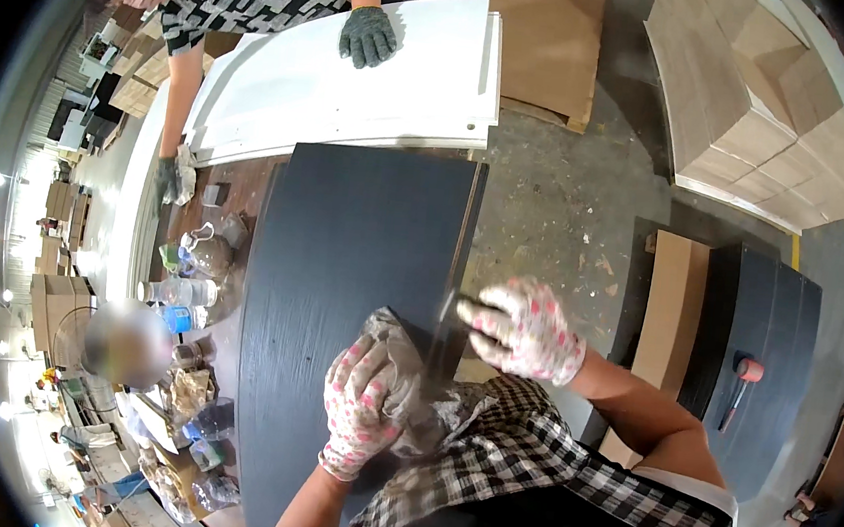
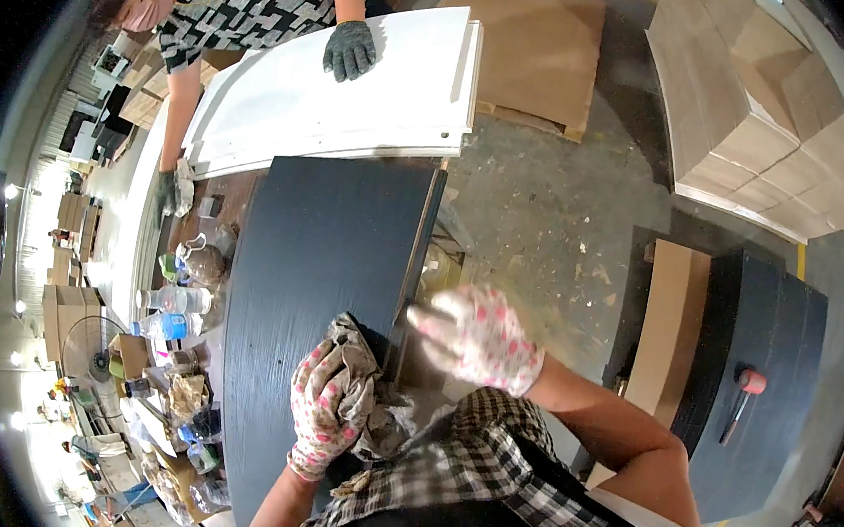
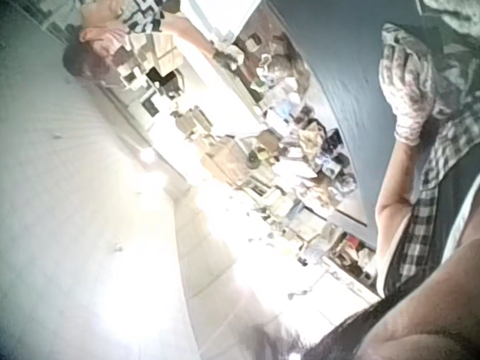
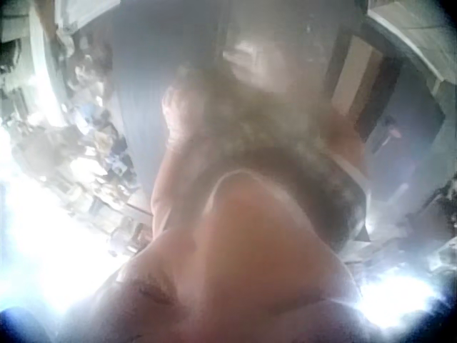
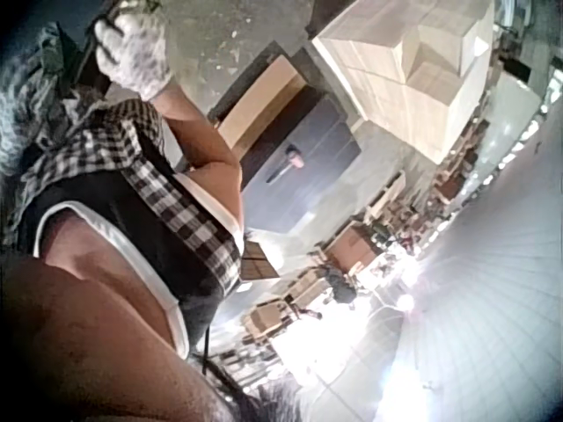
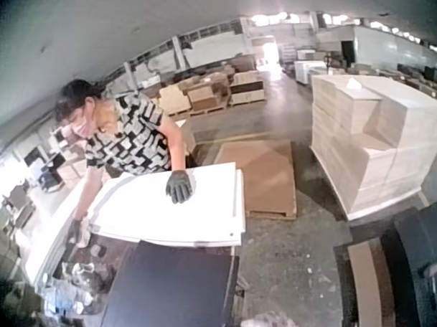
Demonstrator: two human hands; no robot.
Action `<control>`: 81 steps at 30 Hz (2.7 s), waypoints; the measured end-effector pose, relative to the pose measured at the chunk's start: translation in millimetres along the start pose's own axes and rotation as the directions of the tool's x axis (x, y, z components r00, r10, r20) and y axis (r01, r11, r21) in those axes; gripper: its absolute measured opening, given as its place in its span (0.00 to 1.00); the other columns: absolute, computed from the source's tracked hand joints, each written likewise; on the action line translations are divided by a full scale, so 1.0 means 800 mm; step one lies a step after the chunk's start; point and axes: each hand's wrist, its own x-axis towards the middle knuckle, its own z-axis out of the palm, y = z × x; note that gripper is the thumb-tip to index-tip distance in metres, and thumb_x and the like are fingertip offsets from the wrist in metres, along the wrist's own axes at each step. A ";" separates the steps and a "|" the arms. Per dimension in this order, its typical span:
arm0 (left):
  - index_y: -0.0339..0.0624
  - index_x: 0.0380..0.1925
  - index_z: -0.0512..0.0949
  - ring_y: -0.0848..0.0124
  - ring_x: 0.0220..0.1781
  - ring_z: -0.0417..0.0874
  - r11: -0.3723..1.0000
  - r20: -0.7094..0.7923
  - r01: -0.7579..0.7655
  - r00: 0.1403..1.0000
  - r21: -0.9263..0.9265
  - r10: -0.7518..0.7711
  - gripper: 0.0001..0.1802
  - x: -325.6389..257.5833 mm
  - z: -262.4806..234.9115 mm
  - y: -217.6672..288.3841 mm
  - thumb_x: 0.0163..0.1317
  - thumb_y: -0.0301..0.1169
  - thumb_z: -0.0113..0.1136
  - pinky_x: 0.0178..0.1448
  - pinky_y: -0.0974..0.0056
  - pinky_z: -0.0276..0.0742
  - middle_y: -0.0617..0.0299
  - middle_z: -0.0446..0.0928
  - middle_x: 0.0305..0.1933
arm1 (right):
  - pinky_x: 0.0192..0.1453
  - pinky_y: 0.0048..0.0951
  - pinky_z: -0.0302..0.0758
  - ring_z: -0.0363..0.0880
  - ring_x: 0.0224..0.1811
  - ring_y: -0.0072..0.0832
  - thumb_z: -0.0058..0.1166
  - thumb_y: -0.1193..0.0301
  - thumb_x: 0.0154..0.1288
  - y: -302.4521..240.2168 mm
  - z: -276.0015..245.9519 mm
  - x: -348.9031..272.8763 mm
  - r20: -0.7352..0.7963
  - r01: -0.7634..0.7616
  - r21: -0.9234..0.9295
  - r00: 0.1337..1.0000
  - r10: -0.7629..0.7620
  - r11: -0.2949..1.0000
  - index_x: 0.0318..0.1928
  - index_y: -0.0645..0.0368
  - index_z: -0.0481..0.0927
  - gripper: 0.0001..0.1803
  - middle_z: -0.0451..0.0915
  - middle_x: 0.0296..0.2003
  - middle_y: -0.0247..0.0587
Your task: The person wipes a large black wood panel with a cloth and a handheld scraper, clearing the surface and edges.
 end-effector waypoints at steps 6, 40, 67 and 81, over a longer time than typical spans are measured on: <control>0.42 0.49 0.77 0.48 0.66 0.72 0.999 -0.087 -0.036 0.996 -0.020 0.034 0.21 -0.014 -0.001 0.002 0.54 0.27 0.68 0.67 0.45 0.67 0.52 0.74 0.62 | 0.34 0.40 0.75 0.76 0.33 0.35 0.62 0.64 0.57 0.116 -0.031 0.097 -0.292 -0.113 -0.077 0.953 0.087 0.991 0.49 0.49 0.82 0.18 0.76 0.34 0.40; 0.40 0.52 0.76 0.47 0.65 0.73 0.868 -0.366 0.468 0.847 0.168 -0.386 0.23 -0.478 -0.106 0.015 0.55 0.24 0.67 0.68 0.48 0.68 0.50 0.76 0.60 | 0.36 0.34 0.75 0.71 0.30 0.26 0.56 0.64 0.62 -0.370 0.086 -0.184 0.043 0.368 0.207 0.922 -0.384 0.906 0.52 0.53 0.80 0.18 0.71 0.28 0.32; 0.38 0.51 0.80 0.50 0.62 0.75 0.905 -0.342 0.401 0.878 0.140 -0.336 0.21 -0.564 -0.141 0.005 0.58 0.34 0.64 0.67 0.52 0.71 0.49 0.77 0.58 | 0.32 0.37 0.73 0.73 0.26 0.30 0.60 0.70 0.54 -0.510 0.113 -0.227 -0.014 0.455 0.319 0.879 -0.476 0.831 0.44 0.56 0.83 0.15 0.72 0.23 0.35; 0.38 0.57 0.78 0.48 0.65 0.73 0.866 -0.361 0.497 0.816 0.043 -0.451 0.27 -0.785 -0.165 -0.001 0.56 0.37 0.60 0.72 0.52 0.65 0.46 0.75 0.61 | 0.36 0.39 0.74 0.77 0.32 0.35 0.63 0.70 0.51 -0.581 0.144 -0.294 0.089 0.482 0.255 0.851 -0.517 0.838 0.46 0.57 0.84 0.19 0.77 0.31 0.40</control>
